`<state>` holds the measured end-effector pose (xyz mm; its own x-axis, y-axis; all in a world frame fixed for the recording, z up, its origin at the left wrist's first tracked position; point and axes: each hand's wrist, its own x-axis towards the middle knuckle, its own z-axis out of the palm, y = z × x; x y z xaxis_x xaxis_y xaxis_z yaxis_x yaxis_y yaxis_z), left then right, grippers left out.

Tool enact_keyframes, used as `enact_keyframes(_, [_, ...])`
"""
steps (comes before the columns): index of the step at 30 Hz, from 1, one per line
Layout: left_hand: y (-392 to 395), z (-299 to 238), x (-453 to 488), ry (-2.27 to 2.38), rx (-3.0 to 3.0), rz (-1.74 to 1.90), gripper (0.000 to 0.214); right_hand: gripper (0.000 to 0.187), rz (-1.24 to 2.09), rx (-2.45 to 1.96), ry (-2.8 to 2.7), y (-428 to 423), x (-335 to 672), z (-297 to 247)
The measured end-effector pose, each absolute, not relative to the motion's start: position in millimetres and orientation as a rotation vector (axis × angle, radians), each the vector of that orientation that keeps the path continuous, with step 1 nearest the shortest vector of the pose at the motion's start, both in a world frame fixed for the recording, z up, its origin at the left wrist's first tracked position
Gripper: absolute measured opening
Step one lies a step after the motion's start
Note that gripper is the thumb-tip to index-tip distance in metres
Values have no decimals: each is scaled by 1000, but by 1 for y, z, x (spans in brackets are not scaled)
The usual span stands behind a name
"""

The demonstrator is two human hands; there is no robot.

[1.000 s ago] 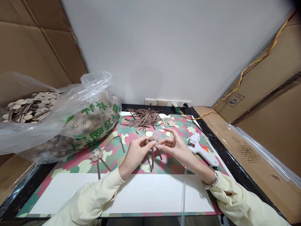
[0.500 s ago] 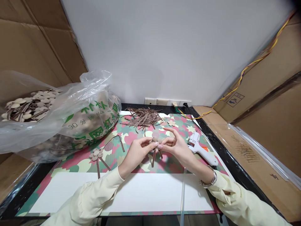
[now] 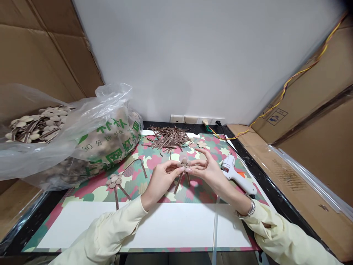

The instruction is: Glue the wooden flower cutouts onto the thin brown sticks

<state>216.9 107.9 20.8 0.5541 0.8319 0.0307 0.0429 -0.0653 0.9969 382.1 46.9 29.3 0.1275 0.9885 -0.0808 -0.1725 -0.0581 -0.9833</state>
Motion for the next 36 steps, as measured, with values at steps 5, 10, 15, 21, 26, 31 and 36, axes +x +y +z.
enact_keyframes(5, [105, 27, 216, 777, 1557, 685, 28, 78, 1222, -1210, -996, 46, 381, 26])
enact_keyframes(10, [107, 24, 216, 814, 1599, 727, 25, 73, 1261, -1207, -1024, 44, 378, 28])
enact_keyframes(15, [111, 23, 216, 828, 1632, 788, 22, 77, 1239, -1118, -1061, 46, 379, 28])
enact_keyframes(21, [110, 23, 216, 796, 1560, 726, 24, 61, 1141, -1039, -1035, 50, 383, 29])
enact_keyframes(26, [107, 22, 218, 822, 1601, 684, 23, 42, 1056, -999, -1062, 48, 385, 34])
enact_keyframes(31, [105, 19, 217, 849, 1918, 675, 20, 35, 1204, -927, -1146, 44, 379, 45])
enact_keyframes(36, [116, 21, 212, 787, 2242, 929, 11, 29, 1546, -868, -1271, 37, 408, 56])
